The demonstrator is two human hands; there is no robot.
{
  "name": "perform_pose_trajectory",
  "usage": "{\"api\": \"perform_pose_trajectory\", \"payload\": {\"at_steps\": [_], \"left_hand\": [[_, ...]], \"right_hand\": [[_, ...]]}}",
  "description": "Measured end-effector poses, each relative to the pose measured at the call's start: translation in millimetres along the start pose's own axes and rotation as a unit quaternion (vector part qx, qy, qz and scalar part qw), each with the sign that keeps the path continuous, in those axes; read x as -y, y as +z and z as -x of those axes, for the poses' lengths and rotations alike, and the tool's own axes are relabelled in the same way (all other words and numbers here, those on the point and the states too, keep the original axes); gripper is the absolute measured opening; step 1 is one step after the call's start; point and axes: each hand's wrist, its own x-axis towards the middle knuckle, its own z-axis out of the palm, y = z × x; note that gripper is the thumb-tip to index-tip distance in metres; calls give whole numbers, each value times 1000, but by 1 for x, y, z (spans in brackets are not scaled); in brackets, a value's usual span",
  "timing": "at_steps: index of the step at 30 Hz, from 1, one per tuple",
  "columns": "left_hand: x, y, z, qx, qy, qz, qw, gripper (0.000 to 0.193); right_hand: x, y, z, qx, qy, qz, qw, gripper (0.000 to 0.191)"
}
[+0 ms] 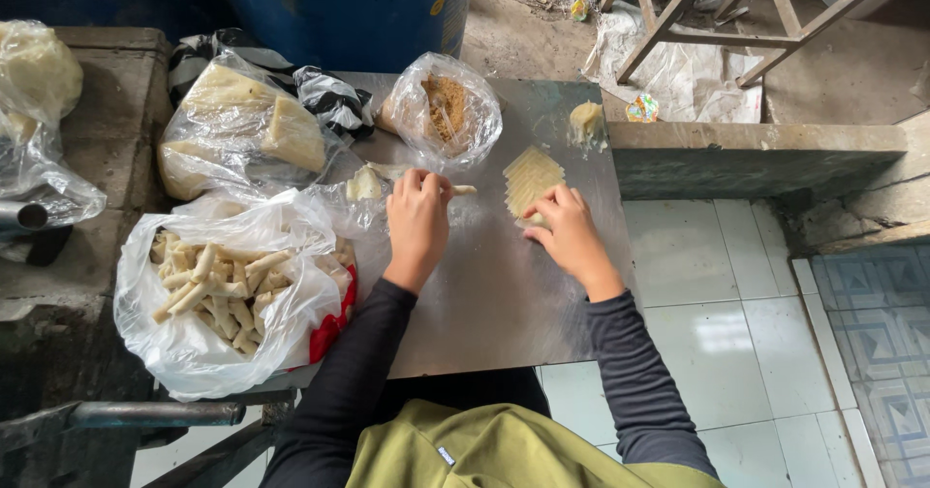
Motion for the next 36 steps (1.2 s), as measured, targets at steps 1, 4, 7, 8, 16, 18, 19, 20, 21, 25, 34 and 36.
{"api": "perform_pose_trajectory", "payload": {"at_steps": [1,4,7,8,16,18,19,20,21,25,34,36], "left_hand": [[-8,-9,3,-19,9,11,1000,8],[-31,-58,32,-49,45,-11,998,11],[-28,-131,66,-96,48,-44,993,18],[-23,-153,75,-127,10,-84,988,17],[71,-243,133,-101,-184,-422,882,10],[85,-239,138,-81,-204,-415,883,10],[88,-238,139,-74,-208,-413,884,10],[89,-237,140,-74,-202,-413,885,10],[89,-237,140,-71,-197,-415,885,9],[81,-245,136,-36,-194,-410,891,7],[53,-263,117,60,-176,-288,940,20],[47,-264,110,41,-169,-233,957,29]], "right_hand": [[2,2,4,-1,9,26,1000,23],[1,5,8,-22,-4,81,996,17],[-7,1,14,-13,-31,59,998,17],[-11,-1,15,-6,-41,42,998,20],[-63,28,16,-99,119,-115,981,9],[-82,33,9,-109,222,-276,929,9],[-92,30,4,-114,246,-363,891,9],[-100,26,1,-119,269,-446,845,9],[-105,21,-2,-126,284,-507,804,9],[-100,6,-10,-156,297,-621,709,9],[45,61,3,-53,-133,-12,990,7],[64,60,4,-19,-162,8,987,13]]}}
